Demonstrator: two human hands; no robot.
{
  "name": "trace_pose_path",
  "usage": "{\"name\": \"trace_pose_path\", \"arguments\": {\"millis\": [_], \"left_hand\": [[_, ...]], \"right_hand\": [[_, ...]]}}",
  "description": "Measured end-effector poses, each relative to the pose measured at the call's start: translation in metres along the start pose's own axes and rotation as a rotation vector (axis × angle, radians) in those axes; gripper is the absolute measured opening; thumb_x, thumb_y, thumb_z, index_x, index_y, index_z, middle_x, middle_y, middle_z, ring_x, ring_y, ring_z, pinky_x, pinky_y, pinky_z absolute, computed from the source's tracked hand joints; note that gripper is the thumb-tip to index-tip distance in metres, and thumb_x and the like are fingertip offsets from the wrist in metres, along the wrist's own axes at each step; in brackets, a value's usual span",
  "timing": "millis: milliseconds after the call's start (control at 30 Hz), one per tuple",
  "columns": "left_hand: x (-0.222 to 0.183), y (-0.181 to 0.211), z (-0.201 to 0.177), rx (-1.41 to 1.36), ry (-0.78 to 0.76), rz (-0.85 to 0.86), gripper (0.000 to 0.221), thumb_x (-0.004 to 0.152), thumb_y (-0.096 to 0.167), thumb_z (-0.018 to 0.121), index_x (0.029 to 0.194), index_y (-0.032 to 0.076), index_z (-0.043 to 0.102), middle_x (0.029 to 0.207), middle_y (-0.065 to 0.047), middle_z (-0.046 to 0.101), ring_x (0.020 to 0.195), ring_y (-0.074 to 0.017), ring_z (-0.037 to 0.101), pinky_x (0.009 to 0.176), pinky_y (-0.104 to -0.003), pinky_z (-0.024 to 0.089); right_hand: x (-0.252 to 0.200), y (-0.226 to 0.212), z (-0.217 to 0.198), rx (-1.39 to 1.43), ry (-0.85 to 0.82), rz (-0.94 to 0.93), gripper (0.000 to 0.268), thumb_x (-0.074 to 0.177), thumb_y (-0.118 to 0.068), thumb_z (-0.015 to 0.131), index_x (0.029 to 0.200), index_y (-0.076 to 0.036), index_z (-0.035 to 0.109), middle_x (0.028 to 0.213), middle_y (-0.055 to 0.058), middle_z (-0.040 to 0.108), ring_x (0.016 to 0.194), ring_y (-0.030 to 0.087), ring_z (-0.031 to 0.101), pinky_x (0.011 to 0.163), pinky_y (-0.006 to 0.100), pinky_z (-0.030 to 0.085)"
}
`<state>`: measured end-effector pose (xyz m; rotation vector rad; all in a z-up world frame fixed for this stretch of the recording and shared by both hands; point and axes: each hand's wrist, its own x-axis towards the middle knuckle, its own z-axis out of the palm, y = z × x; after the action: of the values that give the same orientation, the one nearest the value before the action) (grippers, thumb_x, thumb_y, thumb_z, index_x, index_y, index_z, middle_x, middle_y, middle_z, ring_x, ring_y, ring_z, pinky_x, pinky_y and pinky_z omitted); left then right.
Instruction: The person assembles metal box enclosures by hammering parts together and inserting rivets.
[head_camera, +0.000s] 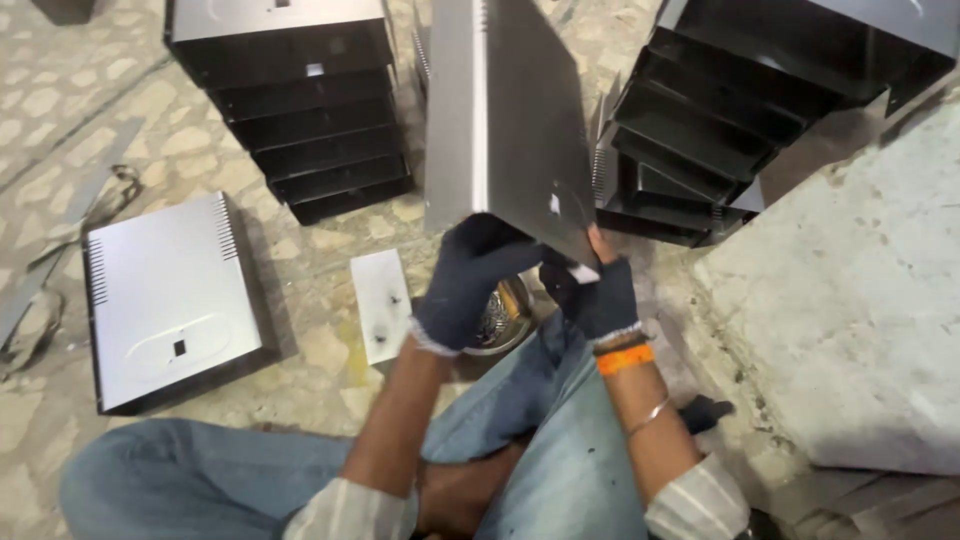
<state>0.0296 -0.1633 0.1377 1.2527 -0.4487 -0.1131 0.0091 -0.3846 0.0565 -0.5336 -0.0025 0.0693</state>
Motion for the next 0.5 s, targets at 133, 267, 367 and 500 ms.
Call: {"name": "trace_pose_path", "arguments": {"millis": [133, 267, 367, 500], "left_hand": [[-0.034, 0.044, -0.061, -0.125, 0.009, 0.070, 0.046, 0.087, 0.019, 0.072, 0.125, -0.008, 0.066, 0.119, -0.019, 0.074, 0.109, -0.0297, 0.073, 0.099, -0.035, 0.058], [-0.064, 0.091, -0.115, -0.584, 0.179, -0.262, 0.061, 0.097, 0.043, 0.063, 0.139, -0.001, 0.063, 0.108, -0.010, 0.069, 0.095, -0.0195, 0.067, 0.087, -0.031, 0.057], [-0.084, 0.083, -0.131, -0.149, 0.255, -0.237, 0.049, 0.097, 0.031, 0.068, 0.135, 0.000, 0.065, 0.098, -0.003, 0.067, 0.085, -0.0147, 0.063, 0.078, -0.031, 0.055], [-0.116, 0.043, -0.163, -0.145, 0.392, -0.150, 0.032, 0.099, 0.021, 0.070, 0.119, -0.004, 0.066, 0.102, -0.006, 0.068, 0.092, -0.0172, 0.066, 0.083, -0.032, 0.054]], "right_hand": [[-0.043, 0.019, 0.048, 0.155, 0.255, 0.001, 0.031, 0.088, -0.025, 0.070, 0.114, -0.010, 0.066, 0.113, 0.009, 0.071, 0.103, 0.027, 0.069, 0.090, 0.042, 0.057], [-0.064, 0.033, 0.087, -0.124, 0.200, -0.070, 0.047, 0.087, -0.018, 0.071, 0.130, -0.004, 0.061, 0.125, 0.012, 0.068, 0.117, 0.029, 0.065, 0.102, 0.042, 0.054], [-0.069, 0.050, 0.132, -0.457, 0.137, -0.185, 0.054, 0.087, -0.013, 0.070, 0.139, -0.003, 0.057, 0.126, 0.011, 0.067, 0.118, 0.026, 0.063, 0.102, 0.039, 0.052], [-0.071, 0.073, 0.163, -0.836, 0.051, -0.337, 0.057, 0.093, -0.013, 0.070, 0.146, 0.002, 0.054, 0.132, 0.008, 0.064, 0.120, 0.016, 0.059, 0.107, 0.030, 0.046]]}}
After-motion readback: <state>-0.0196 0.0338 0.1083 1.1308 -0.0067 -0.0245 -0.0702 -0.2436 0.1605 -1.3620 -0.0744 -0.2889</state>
